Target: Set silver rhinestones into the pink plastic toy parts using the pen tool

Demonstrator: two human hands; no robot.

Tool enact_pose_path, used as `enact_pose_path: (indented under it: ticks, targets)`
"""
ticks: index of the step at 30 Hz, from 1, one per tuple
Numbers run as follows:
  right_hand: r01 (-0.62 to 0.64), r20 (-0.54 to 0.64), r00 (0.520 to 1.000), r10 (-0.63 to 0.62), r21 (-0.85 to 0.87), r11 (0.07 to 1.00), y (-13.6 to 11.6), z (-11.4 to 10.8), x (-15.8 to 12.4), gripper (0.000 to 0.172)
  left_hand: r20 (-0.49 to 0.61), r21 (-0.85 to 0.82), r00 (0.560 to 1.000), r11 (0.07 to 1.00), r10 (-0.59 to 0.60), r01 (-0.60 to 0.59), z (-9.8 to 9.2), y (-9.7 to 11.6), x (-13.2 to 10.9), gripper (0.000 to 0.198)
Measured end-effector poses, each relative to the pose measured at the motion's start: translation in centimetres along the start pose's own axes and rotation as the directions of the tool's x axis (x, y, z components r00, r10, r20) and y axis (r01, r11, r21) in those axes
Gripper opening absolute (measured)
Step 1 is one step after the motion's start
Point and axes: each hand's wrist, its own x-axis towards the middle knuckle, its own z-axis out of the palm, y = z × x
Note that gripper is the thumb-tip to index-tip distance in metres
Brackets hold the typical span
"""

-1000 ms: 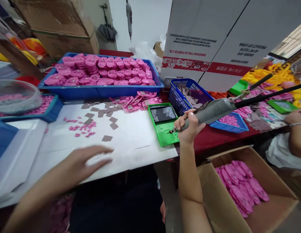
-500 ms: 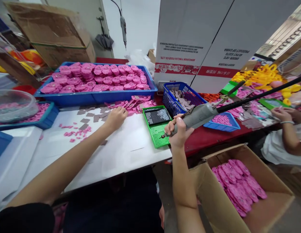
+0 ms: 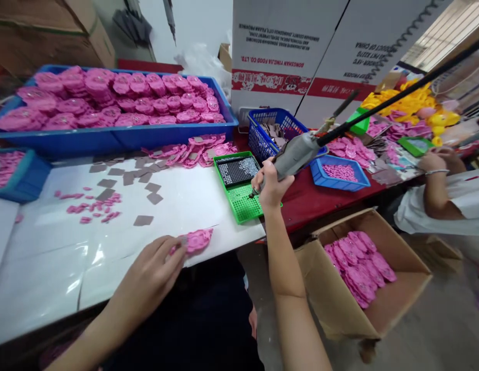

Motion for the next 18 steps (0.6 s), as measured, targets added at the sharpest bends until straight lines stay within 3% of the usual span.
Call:
enact_pose_path:
  ticks: [6,11,18]
  targets:
    - [-0.047,0.051,0.997,0.050,-0.049,0.998,1.3,0.9,0.5,0.033,-0.087,-0.281,0.976,0.945,-0.202,0.170,2.0,0.4,-1.2,0.020]
    - [-0.051,0.075,0.996,0.055,-0.047,0.998,1.9,1.4,0.5,0.029,-0.054,-0.412,0.956,0.878,-0.289,0.243,2.9,0.5,-0.7,0.017]
    - [-0.053,0.068,0.996,0.054,-0.018,0.998,2.5,1.6,0.7,0.029,-0.052,-0.457,0.969,0.868,-0.242,0.192,3.3,2.9,1.5,0.025]
